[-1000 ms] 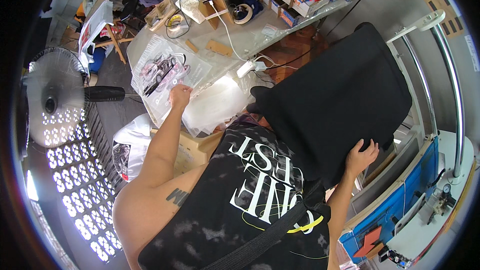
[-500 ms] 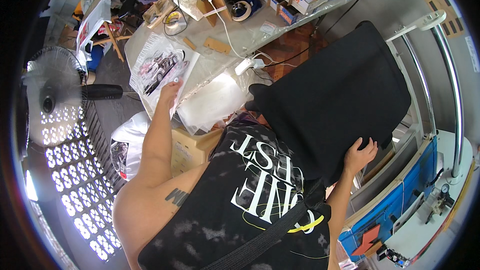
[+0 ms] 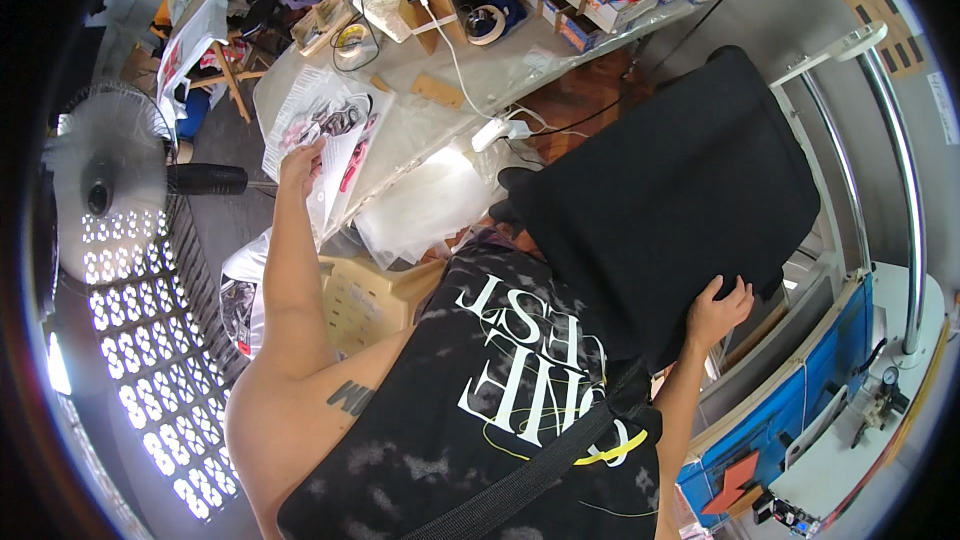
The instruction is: The person places a black t-shirt onto a heat press, smooths it flat, and positions a transfer sheet with a DeLorean graphic on the shirt. The person then operates the heat press to apply the design and removes the finished t-shirt.
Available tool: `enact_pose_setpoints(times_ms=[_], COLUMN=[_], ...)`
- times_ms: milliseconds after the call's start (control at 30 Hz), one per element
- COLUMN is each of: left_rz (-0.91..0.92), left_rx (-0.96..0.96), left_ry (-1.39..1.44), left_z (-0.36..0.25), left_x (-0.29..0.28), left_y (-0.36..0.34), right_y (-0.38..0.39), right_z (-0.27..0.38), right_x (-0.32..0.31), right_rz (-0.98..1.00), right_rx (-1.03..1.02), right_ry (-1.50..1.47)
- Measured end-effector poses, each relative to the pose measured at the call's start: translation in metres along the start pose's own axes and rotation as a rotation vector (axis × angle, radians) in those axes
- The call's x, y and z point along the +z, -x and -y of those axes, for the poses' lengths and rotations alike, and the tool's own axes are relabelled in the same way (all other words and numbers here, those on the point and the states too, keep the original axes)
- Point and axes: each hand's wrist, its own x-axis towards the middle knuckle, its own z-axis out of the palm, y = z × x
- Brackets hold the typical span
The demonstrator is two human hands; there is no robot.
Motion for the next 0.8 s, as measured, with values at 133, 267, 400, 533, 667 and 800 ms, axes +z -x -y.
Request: enact_pose_setpoints(times_ms=[133,267,400,533,667,800], left_rz=[-0.033,-0.435,-0.068,-0.025,-0.08,-0.019], left_rx=[-0.131,0.268,0.688,0.65,0.646,0.581], left_ry=[0.386,0.331,-0.548,-1.188,-1.188,-1.092], left_z=[0.001,-0.04,-0.036,0.034,0.062,0.071], left_x=[-0.015,-0.046,0.01,0.099,0.12,0.119], left_y=[-0.014,-0.014,0.013,0.062,0.088,0.077], right_y=[0.001,-0.002,-0.005,-0.005,-0.001,0.003], right_z=[-0.004,-0.005,0.009,0.032,0.044,0.044], right_x=[-0.002,-0.01,-0.019,-0.022,-0.024,-0.024], right_rz=[0.021,0.014,-0.045,0.042,0.239,0.232], right_rx=[-0.018,-0.017,-0.085,-0.209,-0.191,-0.204], right_ry=[-0.016,-0.09,-0.091,-0.243,-0.256,-0.23])
